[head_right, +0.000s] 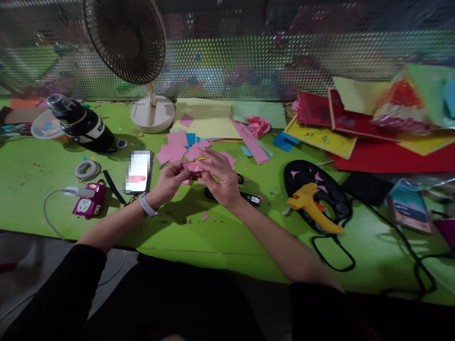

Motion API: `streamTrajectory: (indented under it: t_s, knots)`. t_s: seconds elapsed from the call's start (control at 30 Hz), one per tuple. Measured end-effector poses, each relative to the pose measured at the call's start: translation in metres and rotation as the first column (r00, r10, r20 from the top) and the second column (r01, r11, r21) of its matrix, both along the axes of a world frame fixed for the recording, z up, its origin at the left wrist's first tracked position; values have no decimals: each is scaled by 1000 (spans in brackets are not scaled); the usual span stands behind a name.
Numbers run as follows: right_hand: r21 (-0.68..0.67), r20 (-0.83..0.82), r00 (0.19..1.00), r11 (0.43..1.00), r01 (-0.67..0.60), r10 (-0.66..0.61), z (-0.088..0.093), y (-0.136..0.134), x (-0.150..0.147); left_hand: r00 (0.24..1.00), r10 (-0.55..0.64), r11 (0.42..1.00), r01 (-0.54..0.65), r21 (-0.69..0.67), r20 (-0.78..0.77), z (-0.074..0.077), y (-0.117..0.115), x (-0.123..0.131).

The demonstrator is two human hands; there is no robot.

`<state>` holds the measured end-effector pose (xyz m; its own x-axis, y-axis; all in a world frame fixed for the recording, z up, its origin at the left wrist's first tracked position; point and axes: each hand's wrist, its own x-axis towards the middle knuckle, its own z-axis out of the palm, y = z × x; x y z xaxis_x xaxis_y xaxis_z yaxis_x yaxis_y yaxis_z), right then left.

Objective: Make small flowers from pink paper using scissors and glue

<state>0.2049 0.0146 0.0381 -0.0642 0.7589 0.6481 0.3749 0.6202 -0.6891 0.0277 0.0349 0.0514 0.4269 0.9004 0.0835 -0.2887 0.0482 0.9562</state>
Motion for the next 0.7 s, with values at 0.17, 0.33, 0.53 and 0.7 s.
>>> streamTrajectory:
  t_s: [0.17,0.33,0.53,0.7]
  knots:
    - [38,56,998,999,0,-2,-3,-2,-4,996,76,996,-74,43,-48,4,-8,3]
    - [73,97,995,997,16,-23,-1,2,-1,998,36,991,-30,133,-43,-3,0,1]
    - [-63,-103,990,994,85,-91,5,-4,-4,980,165,939,-120,322,-114,1,1,-3]
    - [-230,-238,968,973,29,-85,8,-9,-9,937,308,804,-164,572,-165,1,3,-5]
